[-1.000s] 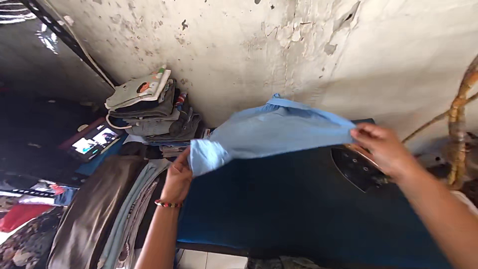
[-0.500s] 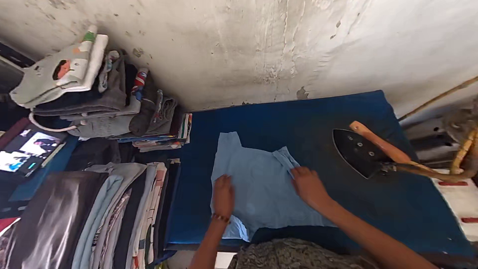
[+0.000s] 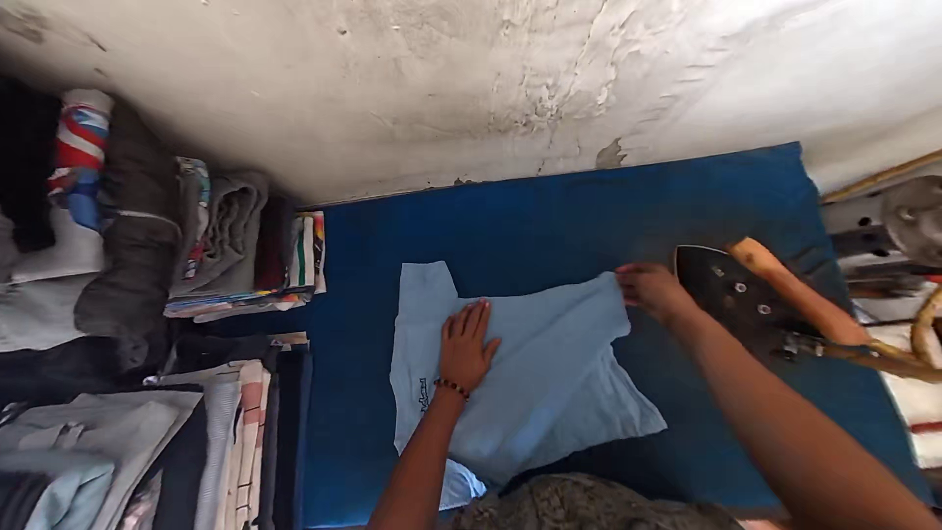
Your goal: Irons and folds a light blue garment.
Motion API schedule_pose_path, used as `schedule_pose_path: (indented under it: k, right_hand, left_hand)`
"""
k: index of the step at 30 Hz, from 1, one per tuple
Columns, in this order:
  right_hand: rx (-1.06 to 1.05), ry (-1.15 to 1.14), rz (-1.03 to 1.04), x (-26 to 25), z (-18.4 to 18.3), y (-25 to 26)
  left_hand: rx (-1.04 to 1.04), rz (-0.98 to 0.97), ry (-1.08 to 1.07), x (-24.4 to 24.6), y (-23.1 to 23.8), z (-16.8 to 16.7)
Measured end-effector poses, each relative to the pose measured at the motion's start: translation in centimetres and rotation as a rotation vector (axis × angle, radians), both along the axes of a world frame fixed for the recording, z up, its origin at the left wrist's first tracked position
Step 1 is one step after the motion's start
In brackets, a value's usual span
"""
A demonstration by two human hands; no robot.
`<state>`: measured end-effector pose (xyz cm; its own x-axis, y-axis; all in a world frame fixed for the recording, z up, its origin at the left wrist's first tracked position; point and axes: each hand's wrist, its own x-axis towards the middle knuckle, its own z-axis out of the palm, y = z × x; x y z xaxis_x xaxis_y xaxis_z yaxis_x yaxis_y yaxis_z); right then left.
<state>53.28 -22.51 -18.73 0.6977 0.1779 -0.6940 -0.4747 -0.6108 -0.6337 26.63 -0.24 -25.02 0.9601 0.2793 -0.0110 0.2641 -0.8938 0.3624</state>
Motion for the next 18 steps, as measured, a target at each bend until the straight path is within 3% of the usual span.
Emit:
schedule_pose_path:
  k: [3,6,8,11,14,16,18]
  right_hand:
    - [0.012,-0.072,0.011,-1.0,-0.3,1.4]
    - [0.054,-0.197,-0.203,-0.4,-0.5,1.6]
    - [0.056,-0.261,-0.102,-1.3,-0.6,0.5]
    - [-0.120,-0.399,0.229,-6.0,0.6,-4.2]
    - [-0.344,-0.233,0.427,-12.8,0.5,-9.8]
    - [-0.352,-0.148,0.402,-16.4,0.9,-11.5]
    - [-0.288,-0.258,0.311,-18.2,2.4,-12.3]
  left_hand:
    - [0.009,0.090,0.018,0.0,0.2,0.1]
    - [0.057,0.186,0.040,0.2,0.2,-0.1]
    - [0.038,0.226,0.052,-0.5,0.2,0.8]
    - [0.044,0.471,-0.011,-5.9,0.0,3.1]
    - [-0.102,0.879,0.095,-13.5,-2.1,6.0]
    - [-0.215,1.009,0.248,-17.2,-4.3,6.5]
    - [-0.318,0.954,0.407,-19.1,-5.8,7.1]
